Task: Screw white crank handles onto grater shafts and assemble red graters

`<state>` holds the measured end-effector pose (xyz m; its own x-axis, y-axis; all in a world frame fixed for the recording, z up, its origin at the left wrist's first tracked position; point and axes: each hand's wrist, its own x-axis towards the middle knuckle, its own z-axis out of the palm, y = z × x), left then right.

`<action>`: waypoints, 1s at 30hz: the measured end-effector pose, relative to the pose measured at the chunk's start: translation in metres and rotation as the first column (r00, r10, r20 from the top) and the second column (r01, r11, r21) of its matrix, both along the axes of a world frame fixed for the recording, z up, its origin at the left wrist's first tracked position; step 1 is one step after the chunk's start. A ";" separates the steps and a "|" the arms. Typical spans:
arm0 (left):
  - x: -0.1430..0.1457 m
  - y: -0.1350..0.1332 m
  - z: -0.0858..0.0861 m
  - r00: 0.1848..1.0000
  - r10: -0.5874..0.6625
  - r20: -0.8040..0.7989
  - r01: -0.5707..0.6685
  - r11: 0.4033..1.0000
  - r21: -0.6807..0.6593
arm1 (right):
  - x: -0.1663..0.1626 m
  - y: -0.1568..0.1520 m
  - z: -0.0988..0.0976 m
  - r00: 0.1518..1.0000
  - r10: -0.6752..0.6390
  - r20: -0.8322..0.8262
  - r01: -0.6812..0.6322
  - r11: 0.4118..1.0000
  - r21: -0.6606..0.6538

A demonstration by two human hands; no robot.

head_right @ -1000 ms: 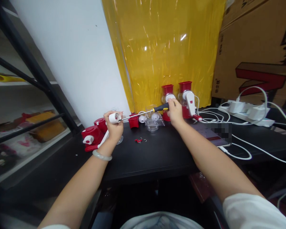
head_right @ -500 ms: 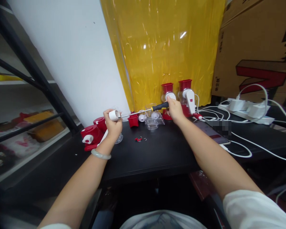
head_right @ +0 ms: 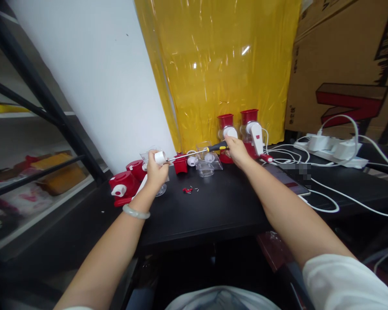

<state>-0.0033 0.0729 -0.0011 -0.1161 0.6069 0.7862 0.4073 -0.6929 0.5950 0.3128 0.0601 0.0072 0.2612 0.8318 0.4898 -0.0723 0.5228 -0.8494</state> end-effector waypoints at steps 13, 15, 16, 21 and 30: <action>0.003 0.010 -0.005 0.976 -0.203 0.082 0.217 0.945 -0.245 | 0.004 -0.001 0.001 1.000 0.001 -0.029 -0.001 1.000 -0.019; 0.006 0.005 0.000 0.970 -0.206 0.126 0.234 0.932 -0.276 | 0.004 -0.001 0.002 1.000 0.006 -0.027 -0.006 1.000 0.015; 0.007 0.002 0.003 0.965 -0.210 0.154 0.247 0.926 -0.286 | 0.003 -0.002 0.003 1.000 0.013 -0.022 -0.012 0.999 0.035; 0.008 -0.007 0.015 0.949 -0.213 0.232 0.291 0.877 -0.383 | 0.002 -0.005 0.006 0.998 0.068 0.000 -0.068 0.993 0.096; -0.001 -0.009 0.016 0.991 -0.127 -0.033 0.121 0.983 -0.138 | 0.009 -0.003 0.003 0.998 0.065 -0.005 -0.066 0.991 -0.113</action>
